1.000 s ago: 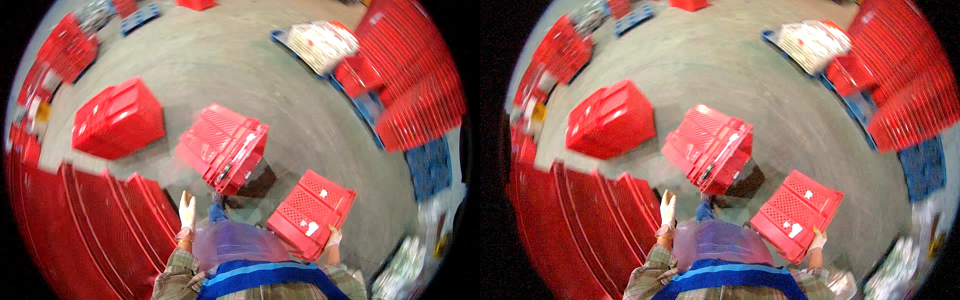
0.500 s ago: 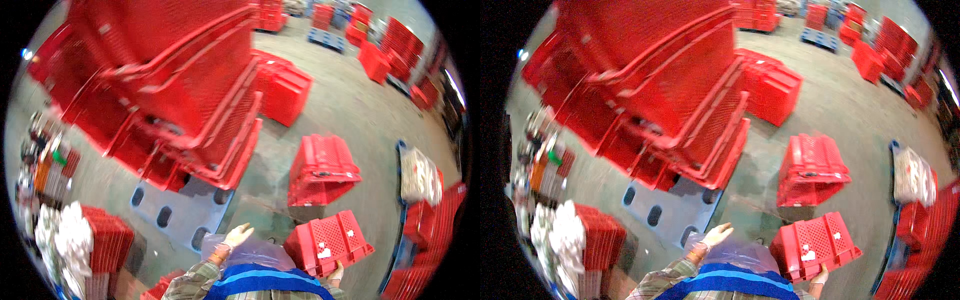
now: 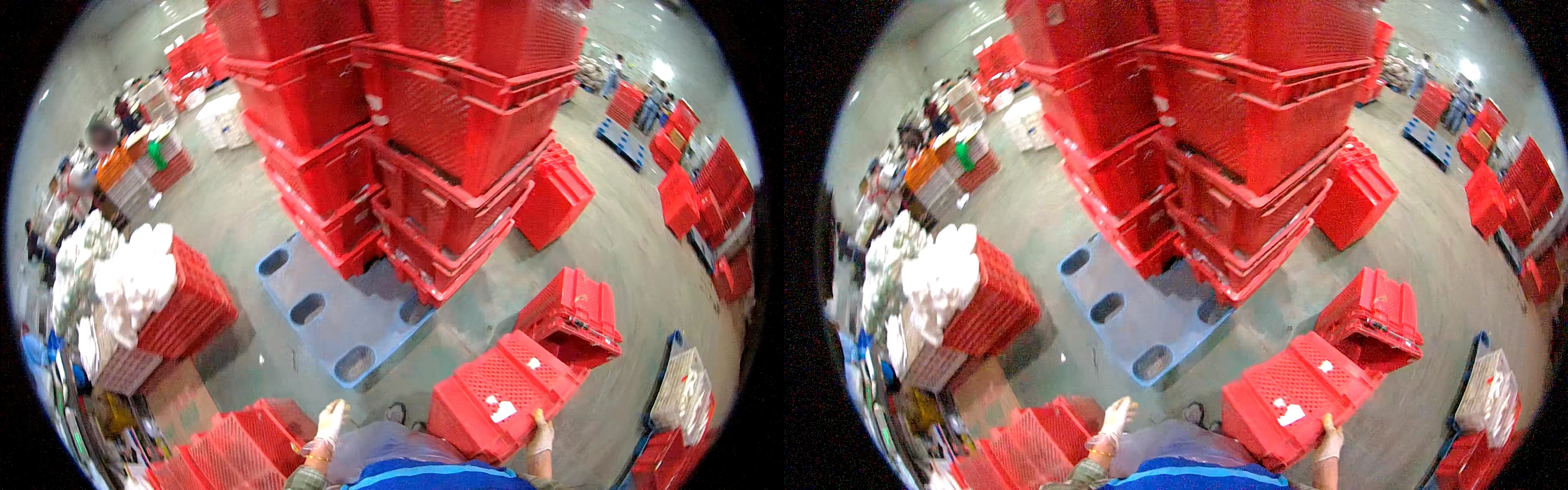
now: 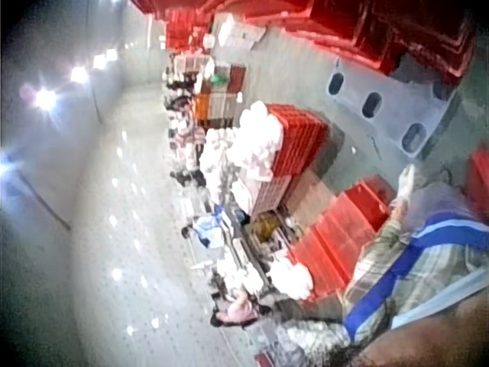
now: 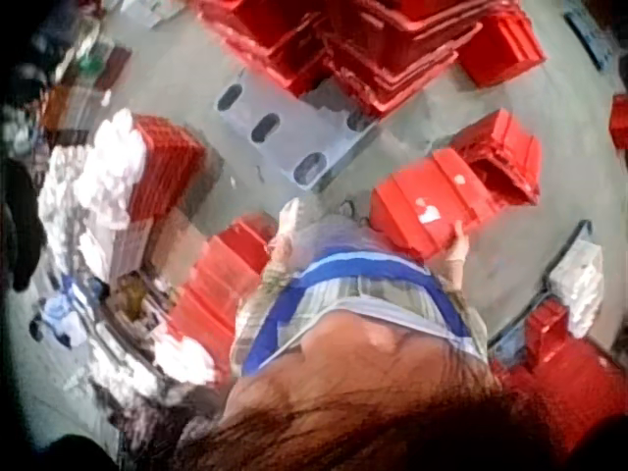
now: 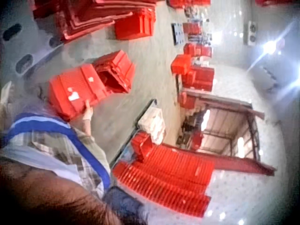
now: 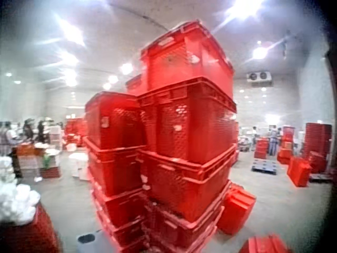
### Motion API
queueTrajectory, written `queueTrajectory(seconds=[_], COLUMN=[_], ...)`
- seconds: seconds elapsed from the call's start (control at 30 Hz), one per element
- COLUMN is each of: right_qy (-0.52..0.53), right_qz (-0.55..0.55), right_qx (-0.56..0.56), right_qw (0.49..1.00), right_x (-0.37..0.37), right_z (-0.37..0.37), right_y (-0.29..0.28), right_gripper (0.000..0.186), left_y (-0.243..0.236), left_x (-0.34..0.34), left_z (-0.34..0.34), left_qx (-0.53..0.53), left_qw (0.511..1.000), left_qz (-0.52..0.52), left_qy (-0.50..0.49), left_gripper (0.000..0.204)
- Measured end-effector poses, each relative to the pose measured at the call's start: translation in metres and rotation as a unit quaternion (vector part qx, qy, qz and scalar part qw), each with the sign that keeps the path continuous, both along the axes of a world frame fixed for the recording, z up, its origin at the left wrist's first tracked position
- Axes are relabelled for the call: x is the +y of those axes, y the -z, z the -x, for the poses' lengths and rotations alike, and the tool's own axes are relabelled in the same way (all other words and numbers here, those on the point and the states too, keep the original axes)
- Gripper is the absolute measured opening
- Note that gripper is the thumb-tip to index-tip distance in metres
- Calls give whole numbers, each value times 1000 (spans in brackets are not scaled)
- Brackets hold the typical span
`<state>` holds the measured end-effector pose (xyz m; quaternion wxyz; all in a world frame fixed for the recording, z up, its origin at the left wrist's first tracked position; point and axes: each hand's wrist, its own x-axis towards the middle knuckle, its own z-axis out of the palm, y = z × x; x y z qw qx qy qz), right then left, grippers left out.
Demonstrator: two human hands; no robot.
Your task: The person picks up white plastic bags from a red crate and places them into a larger red crate. The person repeats this action multiple times, moving bags from one crate to another.
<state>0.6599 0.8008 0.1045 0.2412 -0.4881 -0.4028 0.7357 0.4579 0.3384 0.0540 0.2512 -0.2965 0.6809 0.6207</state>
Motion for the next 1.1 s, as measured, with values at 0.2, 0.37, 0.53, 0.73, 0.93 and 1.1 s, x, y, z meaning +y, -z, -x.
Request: queueTrajectory(seconds=[0.2,0.37,0.53,0.73,0.93,1.1], right_qy=[-182,-303,-415,-523,-602,-676], right_qz=[61,20,-3,20,3,-84], right_qx=[52,60,51,50,21,-13], right_qw=[980,951,908,851,798,732], right_x=[-56,-91,-133,-208,-307,-431], right_z=[66,120,176,230,297,369], right_y=[-67,-90,-125,-153,-160,-188], right_gripper=[47,44,38,30,28,31], left_y=[-19,-39,-48,-29,-55,-43], left_x=[9,24,11,-29,-95,-196], left_z=[-79,-128,-139,-125,-87,-55], left_qx=[-3,-27,10,86,63,34], left_qw=[997,994,979,890,889,876], left_qz=[-16,-37,-55,-297,-324,-374], left_qy=[-82,-94,-194,-335,-318,-304], left_gripper=[54,76,84,76,81,83])
